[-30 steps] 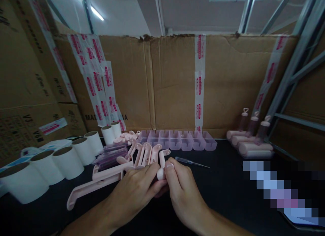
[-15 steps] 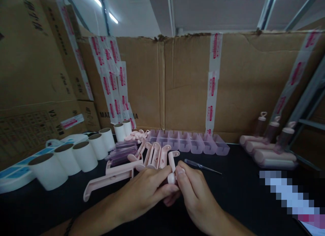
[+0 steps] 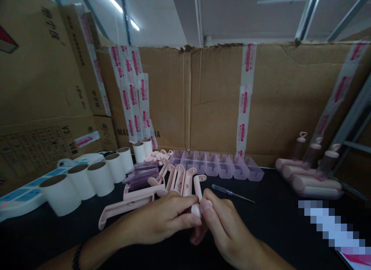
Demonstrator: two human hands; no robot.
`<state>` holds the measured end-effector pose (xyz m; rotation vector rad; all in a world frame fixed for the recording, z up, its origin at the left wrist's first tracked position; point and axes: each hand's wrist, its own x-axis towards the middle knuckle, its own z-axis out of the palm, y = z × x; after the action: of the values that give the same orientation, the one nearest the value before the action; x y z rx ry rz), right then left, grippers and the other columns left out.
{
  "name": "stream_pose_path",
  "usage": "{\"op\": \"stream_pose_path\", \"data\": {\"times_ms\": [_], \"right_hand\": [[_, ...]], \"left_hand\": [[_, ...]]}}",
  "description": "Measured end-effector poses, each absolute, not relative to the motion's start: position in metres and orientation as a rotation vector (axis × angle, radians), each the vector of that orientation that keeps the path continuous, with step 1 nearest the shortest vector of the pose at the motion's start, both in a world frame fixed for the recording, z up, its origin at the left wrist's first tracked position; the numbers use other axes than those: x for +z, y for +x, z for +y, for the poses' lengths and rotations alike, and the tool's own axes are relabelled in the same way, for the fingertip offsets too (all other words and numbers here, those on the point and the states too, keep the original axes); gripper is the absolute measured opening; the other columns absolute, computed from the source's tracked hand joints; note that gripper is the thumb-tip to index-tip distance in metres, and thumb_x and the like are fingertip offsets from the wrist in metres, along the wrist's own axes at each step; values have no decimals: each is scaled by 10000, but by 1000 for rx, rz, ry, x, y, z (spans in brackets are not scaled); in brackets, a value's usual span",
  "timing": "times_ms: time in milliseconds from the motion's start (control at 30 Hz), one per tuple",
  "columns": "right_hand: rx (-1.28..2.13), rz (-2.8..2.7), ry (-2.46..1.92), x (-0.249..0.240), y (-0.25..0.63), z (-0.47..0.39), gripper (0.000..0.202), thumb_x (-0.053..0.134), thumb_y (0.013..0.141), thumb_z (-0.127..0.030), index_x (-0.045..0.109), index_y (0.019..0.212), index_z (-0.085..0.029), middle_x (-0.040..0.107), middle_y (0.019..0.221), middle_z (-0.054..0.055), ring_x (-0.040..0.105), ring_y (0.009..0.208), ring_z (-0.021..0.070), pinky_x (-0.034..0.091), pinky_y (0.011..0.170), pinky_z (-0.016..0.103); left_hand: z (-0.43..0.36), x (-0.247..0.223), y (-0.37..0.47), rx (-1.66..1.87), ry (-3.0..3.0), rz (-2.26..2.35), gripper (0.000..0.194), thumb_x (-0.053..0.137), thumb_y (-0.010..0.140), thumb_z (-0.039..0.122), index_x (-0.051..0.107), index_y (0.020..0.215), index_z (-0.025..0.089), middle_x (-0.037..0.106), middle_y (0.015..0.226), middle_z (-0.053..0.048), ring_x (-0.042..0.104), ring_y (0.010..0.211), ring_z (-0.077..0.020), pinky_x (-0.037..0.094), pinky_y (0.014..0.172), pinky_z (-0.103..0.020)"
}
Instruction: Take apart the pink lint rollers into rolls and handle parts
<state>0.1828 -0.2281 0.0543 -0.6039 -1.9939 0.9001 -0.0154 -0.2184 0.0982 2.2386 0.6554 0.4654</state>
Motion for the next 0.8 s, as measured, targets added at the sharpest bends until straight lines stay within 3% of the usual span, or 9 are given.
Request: {"op": "stream_pose_path", "data": {"times_ms": [200,367,500,800], "right_hand": [[857,-2077,-576,56,182,-233,376,281,1113,-343,540,864,-230,692,716,0,684,662,131,504,655,225],[870,-2117,-535,53,183,-234,336,287,1112,-321,515,879,-242,711,712,-6,694,649,129,510,634,215],[852,-2163,-500,51,185,-233,317,281,1114,-304,520,914,-242,723,718,-6,702,648,124,516,647,206],[725,-2224,-458,49,189,-232,281,308,1108,-300,520,934,-244,701,709,-17,684,623,113,498,630,190]], "left_hand": [[-217,105,-20,374,1989,427,369,435,1039,409,664,864,180,717,831,-56,675,809,-174,488,838,-271],[-214,108,-23,298,1977,418,460,451,1005,550,696,870,185,657,775,-26,549,663,-133,427,632,-233],[-212,106,-24,275,1950,419,543,488,933,679,673,813,183,485,630,30,387,546,-108,408,556,-217],[-211,100,-23,264,1907,329,529,533,942,626,693,829,135,481,642,37,423,551,-86,370,514,-200]]}}
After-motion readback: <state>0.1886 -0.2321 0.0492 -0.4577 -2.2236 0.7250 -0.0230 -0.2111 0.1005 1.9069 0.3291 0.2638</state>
